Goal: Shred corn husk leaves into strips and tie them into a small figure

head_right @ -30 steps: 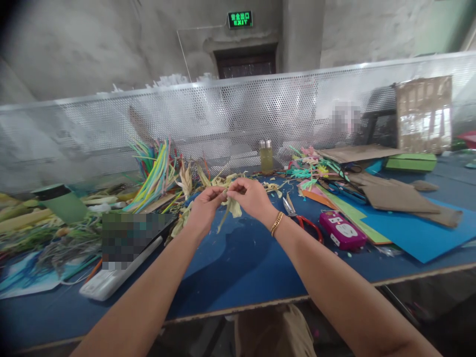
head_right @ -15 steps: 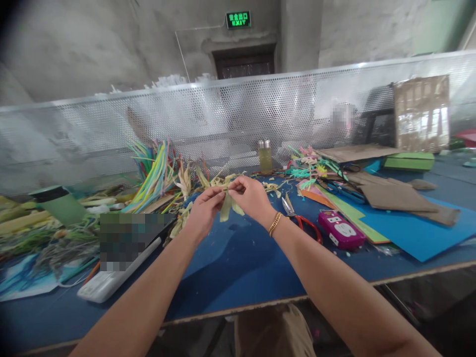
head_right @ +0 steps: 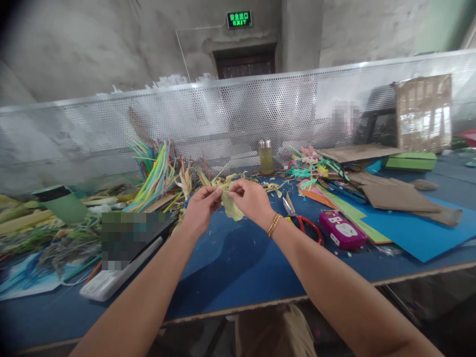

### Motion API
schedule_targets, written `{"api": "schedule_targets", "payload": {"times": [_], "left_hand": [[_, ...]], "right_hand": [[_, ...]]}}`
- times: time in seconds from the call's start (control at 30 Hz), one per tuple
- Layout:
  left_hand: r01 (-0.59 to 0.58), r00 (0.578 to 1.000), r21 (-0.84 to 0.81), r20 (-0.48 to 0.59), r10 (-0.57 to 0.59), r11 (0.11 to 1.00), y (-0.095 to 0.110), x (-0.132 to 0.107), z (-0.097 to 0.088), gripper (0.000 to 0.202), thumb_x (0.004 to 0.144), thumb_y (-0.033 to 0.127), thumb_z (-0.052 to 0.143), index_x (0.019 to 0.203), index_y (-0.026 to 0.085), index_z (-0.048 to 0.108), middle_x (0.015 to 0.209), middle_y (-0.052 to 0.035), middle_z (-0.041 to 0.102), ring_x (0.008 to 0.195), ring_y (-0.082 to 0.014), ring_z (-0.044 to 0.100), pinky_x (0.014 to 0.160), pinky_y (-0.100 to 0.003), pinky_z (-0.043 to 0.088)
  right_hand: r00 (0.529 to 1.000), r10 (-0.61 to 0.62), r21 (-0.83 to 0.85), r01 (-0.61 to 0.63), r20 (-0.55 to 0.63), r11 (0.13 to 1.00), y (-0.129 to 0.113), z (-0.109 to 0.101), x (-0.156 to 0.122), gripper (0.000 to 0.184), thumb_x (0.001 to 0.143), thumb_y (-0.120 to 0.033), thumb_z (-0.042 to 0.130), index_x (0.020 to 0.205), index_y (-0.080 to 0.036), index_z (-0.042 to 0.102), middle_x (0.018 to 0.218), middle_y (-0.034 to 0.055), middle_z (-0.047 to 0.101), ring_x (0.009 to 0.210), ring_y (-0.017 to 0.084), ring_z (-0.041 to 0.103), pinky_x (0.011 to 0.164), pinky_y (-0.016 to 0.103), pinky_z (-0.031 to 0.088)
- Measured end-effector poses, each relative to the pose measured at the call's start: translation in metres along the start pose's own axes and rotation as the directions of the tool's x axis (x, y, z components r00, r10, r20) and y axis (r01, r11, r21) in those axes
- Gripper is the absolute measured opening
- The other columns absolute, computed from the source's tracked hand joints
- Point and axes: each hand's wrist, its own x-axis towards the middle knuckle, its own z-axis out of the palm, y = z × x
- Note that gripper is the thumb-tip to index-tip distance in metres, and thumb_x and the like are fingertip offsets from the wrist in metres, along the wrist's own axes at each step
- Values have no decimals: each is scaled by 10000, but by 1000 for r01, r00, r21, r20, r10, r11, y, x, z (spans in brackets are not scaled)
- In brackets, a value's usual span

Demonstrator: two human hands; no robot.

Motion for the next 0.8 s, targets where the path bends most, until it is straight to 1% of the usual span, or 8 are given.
{"api": "schedule_targets", "payload": {"times": [0.1, 0.27, 0.4, 0.57, 0.67, 0.8], "left_hand": [[38, 999, -1, 20, -38, 999, 2, 1, -2, 264, 612, 314, 788, 737, 174, 602, 664, 22, 599, 603, -96, 557, 610, -231, 447], [61, 997, 32, 52, -63, 998, 1, 2, -4, 238, 648, 308, 759, 736, 176, 582, 641, 28, 575, 570, -79, 529, 571, -206, 425], [74, 995, 42, 71, -77, 996, 0, 3, -5, 251, 651, 313, 758, 748, 186, 566, 627, 43, 540, 554, -69, 497, 502, -176, 367], [88, 989, 28, 115, -91, 996, -1, 4, -5, 259, 655, 317, 755, 743, 185, 550, 605, 51, 503, 504, -60, 445, 454, -174, 306], [83, 991, 23, 100, -85, 996, -1, 4, -5, 256, 655, 313, 754, 746, 185, 552, 591, 57, 486, 479, -54, 421, 440, -177, 278], [70, 993, 46, 87, -74, 996, -1, 1, -3, 256, 651, 320, 756, 742, 185, 558, 578, 55, 492, 460, -55, 413, 437, -184, 266]], "right_hand": [[1000, 13, -4, -13, 12, 1000, 1, 0, 0, 47, 798, -245, 604, 794, -202, 623, 770, 19, 692, 700, 143, 624, 661, 280, 460], [999, 26, -49, -24, 40, 999, 4, 0, 1, 61, 805, -243, 589, 781, -196, 620, 752, 21, 683, 679, 140, 609, 635, 272, 439], [999, -17, -96, 20, 33, 995, 4, 0, 1, 33, 802, -222, 591, 789, -195, 604, 746, 12, 670, 689, 133, 598, 649, 263, 431], [997, -67, -138, 70, 31, 988, 2, -1, 0, 19, 801, -191, 568, 805, -201, 584, 770, 11, 664, 706, 136, 593, 658, 263, 423], [993, -113, -170, 119, 45, 978, -2, 0, -2, 48, 802, -180, 554, 836, -206, 576, 786, 12, 660, 717, 140, 589, 667, 268, 419], [983, -171, -235, 183, 70, 955, -6, 2, -5, 91, 779, -182, 576, 865, -210, 568, 823, 19, 648, 752, 152, 576, 693, 276, 415]]}}
